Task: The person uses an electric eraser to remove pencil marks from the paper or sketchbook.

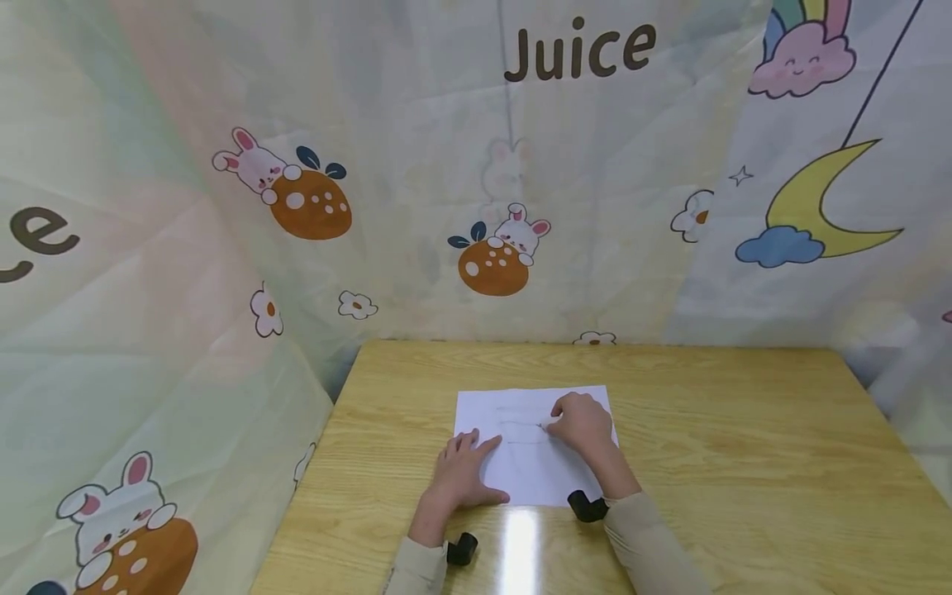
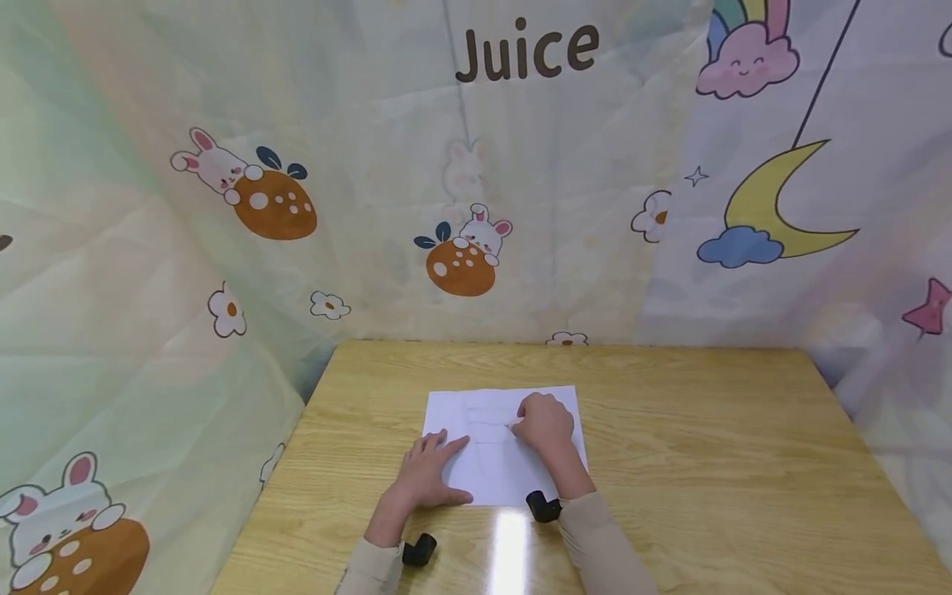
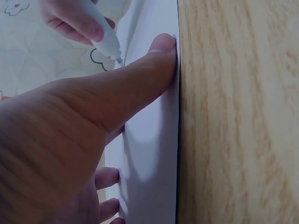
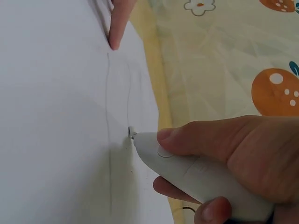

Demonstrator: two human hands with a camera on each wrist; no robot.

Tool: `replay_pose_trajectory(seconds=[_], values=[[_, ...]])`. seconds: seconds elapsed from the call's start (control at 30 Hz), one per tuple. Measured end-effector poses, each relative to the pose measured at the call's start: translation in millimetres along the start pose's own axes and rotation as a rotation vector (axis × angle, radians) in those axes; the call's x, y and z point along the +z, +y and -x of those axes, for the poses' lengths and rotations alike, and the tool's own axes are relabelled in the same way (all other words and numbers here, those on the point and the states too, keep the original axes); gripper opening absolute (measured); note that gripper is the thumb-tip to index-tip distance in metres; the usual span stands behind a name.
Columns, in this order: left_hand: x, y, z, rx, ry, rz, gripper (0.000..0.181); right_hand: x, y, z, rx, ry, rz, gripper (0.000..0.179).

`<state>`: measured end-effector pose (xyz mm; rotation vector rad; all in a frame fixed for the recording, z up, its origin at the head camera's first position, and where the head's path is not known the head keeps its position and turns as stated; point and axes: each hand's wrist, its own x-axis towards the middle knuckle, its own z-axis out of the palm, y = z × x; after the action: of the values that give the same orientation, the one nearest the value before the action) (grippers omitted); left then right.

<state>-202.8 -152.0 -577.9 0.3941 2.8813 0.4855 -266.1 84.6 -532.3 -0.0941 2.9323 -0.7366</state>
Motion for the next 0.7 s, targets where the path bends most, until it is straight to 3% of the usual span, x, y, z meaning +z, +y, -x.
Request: replay_pose_trajectory(seconds=[0.5, 0.7], values=[[-0.7, 0.7, 0.3, -0.005, 0.015, 0.02, 0.094, -0.1, 2.7, -1.7, 0.037, -0.009, 0.012, 0.018], [-2.2, 2.6, -0.4, -0.013, 0.015, 0.026, 0.093, -0.7, 3.0, -4.7, 0.011, 0.0, 0.006, 0.018]])
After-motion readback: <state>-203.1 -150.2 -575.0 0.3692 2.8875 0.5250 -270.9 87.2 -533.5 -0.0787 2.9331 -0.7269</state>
